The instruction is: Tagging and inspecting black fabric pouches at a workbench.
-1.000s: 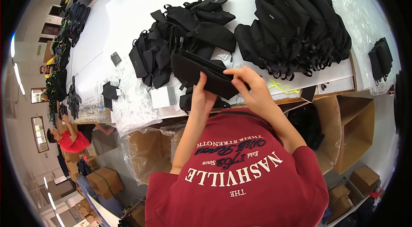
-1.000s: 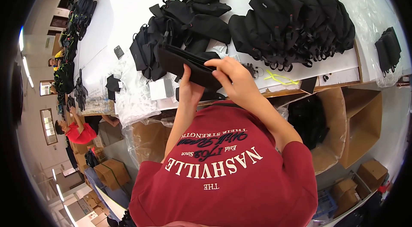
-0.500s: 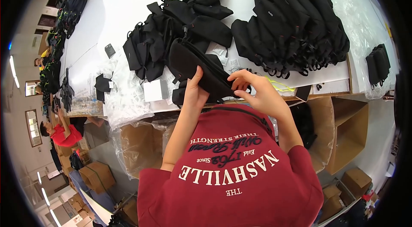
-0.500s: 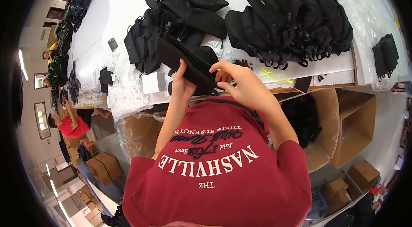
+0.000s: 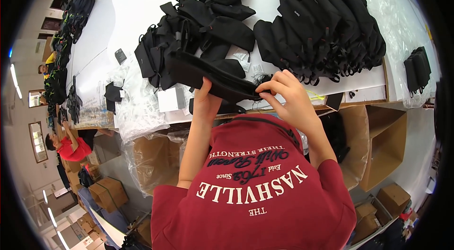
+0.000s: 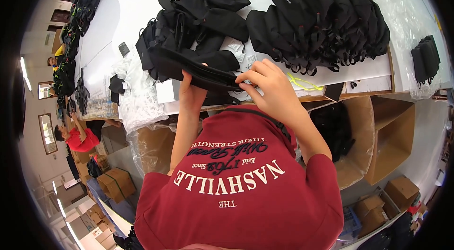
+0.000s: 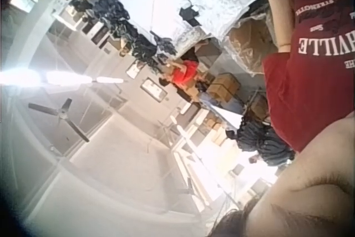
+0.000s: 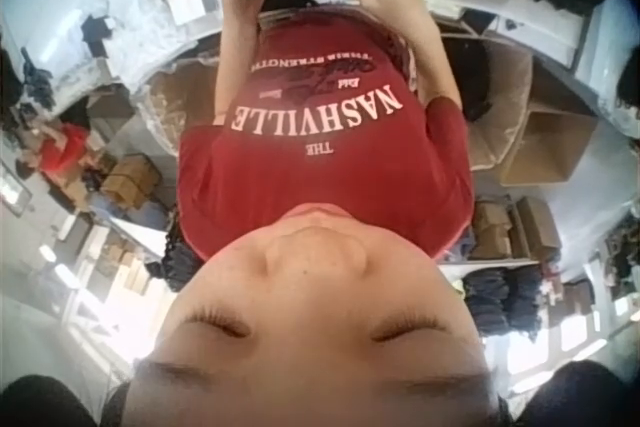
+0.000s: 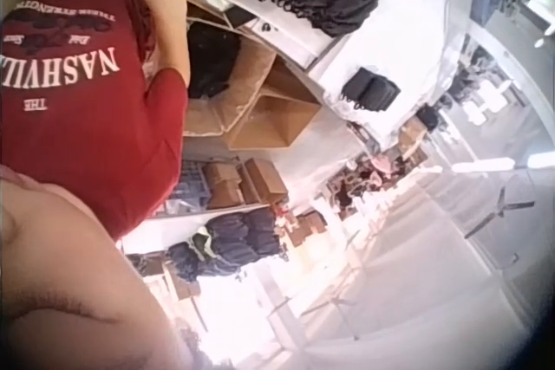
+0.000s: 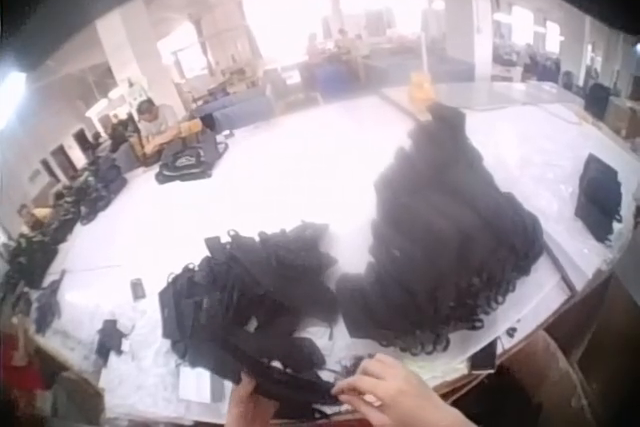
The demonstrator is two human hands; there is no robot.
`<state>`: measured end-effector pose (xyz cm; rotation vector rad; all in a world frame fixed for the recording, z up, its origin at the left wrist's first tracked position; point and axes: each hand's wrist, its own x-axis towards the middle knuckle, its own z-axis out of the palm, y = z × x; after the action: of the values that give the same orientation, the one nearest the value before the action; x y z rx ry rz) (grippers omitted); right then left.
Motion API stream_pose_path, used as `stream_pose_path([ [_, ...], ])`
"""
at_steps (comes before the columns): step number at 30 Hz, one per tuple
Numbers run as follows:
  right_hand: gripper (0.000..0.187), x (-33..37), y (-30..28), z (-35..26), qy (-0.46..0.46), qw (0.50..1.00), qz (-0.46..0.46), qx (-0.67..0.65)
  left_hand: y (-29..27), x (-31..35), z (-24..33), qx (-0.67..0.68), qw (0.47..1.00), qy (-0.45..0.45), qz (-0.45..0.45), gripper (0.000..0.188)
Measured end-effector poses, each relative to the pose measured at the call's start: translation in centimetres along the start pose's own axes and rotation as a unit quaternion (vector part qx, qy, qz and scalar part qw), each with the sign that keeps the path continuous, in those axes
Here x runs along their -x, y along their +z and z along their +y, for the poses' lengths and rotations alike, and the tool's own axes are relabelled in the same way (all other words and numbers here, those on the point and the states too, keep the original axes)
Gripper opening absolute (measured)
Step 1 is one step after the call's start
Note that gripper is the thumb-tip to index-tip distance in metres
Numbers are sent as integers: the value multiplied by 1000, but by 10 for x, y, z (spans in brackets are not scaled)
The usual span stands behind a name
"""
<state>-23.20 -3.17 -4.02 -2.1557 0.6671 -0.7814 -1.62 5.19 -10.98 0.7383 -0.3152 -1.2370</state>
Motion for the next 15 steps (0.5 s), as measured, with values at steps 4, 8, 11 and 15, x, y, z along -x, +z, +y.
stream_pose_path([
  [4,9,-2,0,-1,-37,996,33,79,11,-7,10,-34,979,50,-193,31],
  [8,13,-7,-2,-4,-100,986,17,130,13,-8,12,-39,974,56,-216,35],
  [11,13,-13,-7,-4,-138,977,-25,162,11,-6,11,-58,975,52,-209,38],
  [15,12,-18,-6,-5,-147,976,-65,147,15,-2,11,-42,983,18,-177,35],
])
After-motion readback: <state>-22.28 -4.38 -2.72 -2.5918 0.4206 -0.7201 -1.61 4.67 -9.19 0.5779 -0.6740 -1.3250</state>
